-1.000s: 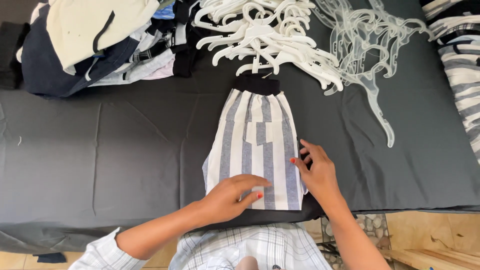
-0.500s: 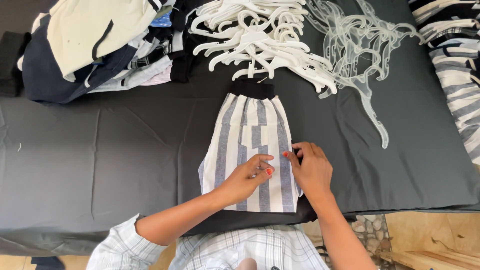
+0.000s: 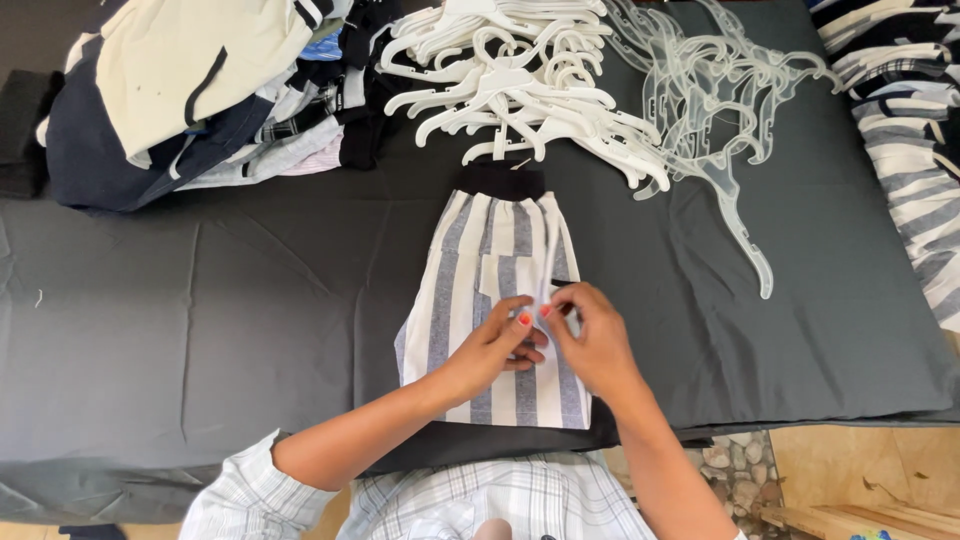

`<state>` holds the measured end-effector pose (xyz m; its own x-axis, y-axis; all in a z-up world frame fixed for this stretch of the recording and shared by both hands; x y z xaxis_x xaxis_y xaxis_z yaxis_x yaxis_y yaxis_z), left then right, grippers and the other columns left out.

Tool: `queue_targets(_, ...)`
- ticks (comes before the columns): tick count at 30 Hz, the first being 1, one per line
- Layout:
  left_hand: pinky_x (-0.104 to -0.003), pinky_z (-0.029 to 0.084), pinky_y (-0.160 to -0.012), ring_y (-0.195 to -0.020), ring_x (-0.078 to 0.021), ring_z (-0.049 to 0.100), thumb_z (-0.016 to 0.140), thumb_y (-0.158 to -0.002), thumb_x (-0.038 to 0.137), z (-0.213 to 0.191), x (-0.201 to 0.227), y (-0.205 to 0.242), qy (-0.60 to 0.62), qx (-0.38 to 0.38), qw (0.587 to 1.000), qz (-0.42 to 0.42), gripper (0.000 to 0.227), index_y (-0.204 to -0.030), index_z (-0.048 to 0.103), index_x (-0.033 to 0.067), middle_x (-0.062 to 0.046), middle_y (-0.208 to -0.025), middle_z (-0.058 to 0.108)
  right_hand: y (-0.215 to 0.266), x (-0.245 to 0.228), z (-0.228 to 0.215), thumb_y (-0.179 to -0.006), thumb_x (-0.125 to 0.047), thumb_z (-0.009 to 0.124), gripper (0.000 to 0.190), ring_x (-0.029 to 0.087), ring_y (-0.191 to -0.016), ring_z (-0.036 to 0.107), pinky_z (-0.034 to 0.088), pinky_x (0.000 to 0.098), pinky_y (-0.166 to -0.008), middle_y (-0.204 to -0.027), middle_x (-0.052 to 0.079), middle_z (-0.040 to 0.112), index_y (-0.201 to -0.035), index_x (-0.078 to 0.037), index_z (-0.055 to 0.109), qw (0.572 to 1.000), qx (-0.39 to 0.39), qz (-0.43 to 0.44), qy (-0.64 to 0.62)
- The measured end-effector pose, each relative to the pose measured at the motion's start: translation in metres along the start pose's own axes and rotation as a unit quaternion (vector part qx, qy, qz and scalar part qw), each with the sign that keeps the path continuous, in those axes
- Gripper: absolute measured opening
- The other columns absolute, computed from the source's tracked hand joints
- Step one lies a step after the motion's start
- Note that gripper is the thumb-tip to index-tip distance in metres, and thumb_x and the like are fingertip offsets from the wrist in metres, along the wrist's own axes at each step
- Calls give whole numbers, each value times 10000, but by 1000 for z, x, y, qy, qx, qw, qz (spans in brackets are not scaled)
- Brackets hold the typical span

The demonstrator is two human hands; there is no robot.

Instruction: Folding shorts and placing them on plastic hangers.

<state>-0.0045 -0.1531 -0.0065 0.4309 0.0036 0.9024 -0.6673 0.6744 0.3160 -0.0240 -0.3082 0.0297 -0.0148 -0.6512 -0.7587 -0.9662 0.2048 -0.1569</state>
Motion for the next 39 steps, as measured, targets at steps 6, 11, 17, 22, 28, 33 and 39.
queue_targets(6,-295,638,-553,-662,-108,678,520,-1075,268,-54,-28,-27,21,162,984,71,335,-1283,567,10,-72,-970,731,14,-58,4,-985,-20,572,230,251,-1168,697,497,384,-1043,-1164,111,764,-1131,-68,743,963,-29,-68,-261)
queue_targets(11,-390,474,-1040,-1021,-159,513,555,-1072,154,-89,35,-1,-51,212,953,213,245,-1240,632,-6,-58,-1045,644,24,-29,24,-1060,-217,508,511,443,-1457,357,321,553,-1146,-1538,265,438,-1502,10,387,991,-76,-97,-46)
queue_targets(17,-361,488,-982,-963,-155,563,545,-1074,140,-150,59,30,-160,241,936,200,178,-1213,634,73,-22,-962,657,14,26,4,-970,-395,612,746,429,-1507,302,249,560,-1197,-1614,236,374,-1561,-13,365,943,-127,-168,257)
queue_targets(22,-575,537,-906,-1070,-444,693,550,-1052,406,-200,65,70,-467,305,828,-67,297,-1293,606,242,-167,-1029,757,6,65,-42,-983,-425,572,702,387,-1533,286,210,528,-1236,-1634,181,380,-1556,-58,397,939,-140,-160,270)
queue_targets(28,-383,551,-907,-1088,-305,699,593,-1007,429,-176,68,54,-756,332,563,37,341,-1307,582,267,-50,-1123,707,-12,73,-42,-1005,-414,548,707,386,-1542,256,226,518,-1242,-1653,173,332,-1599,-98,329,955,-141,-87,244)
queue_targets(33,-624,343,-1135,-1448,-473,396,515,-1015,533,-51,66,5,-705,114,643,275,740,-1564,416,47,-254,-1597,406,-40,2,21,-1021,-383,561,743,464,-1537,194,159,584,-1233,-1654,276,259,-1608,-23,283,944,-177,-151,234)
queue_targets(39,-598,142,-1234,-1565,-339,219,345,-1024,676,-76,25,-49,-743,71,629,219,795,-1634,279,171,-68,-1714,231,-70,24,57,-1072,-552,280,700,283,-1591,113,70,564,-1251,-1728,61,174,-1661,-188,177,904,-201,-181,330)
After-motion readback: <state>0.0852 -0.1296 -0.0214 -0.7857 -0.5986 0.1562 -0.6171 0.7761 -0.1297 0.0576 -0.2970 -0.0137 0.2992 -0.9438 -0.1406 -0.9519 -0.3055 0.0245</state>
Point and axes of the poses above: each hand's wrist, its own y-axis away from the middle knuckle, its own z-axis out of the palm, x = y × z, the point moved 6 cm from there along -y, towards the middle knuckle
